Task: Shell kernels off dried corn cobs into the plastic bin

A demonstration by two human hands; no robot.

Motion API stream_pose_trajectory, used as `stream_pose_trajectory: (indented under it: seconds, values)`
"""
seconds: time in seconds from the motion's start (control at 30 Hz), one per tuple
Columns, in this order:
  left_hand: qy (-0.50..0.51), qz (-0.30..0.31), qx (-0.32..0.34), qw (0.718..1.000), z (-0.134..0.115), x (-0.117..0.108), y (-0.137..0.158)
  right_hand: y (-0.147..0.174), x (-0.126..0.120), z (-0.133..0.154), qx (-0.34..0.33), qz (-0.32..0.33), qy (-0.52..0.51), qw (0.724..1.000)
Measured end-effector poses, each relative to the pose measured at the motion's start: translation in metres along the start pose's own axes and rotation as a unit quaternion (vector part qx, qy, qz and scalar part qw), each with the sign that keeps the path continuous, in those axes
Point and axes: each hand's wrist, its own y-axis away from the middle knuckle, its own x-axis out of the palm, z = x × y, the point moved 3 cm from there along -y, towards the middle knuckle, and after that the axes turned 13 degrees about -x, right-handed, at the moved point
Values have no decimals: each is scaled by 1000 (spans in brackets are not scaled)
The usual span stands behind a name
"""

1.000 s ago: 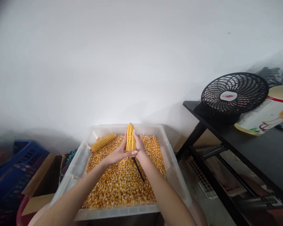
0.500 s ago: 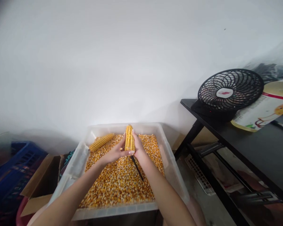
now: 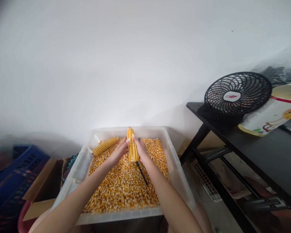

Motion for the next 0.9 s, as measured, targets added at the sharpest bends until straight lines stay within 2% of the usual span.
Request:
stream_pose_trajectory:
  seconds: [0.1,0.2,0.37,0.47,0.57,0.77,0.9]
  values:
    - [60,-8,7,998,-3,-6,-5,6,8,-1,-18,48,40,998]
    - [96,-30,18,995,-7,-12,-5,11,12,-2,-45,57,79,994]
    - [43,-56,24,997,-10,-9,2,9,7,-2,-65,39,109,991]
    - [5,-61,16,998,-11,-1,7,4,-1,-2,-66,14,97,993]
    - [9,-53,10,998,-13,5,10,2,-4,-3,-59,10,85,995]
    - [-23,-42,96,994,-14,15,14,6,7,-7,-36,14,29,999]
    - [-41,1,98,994,-11,18,12,6,9,-7,1,-5,-37,999]
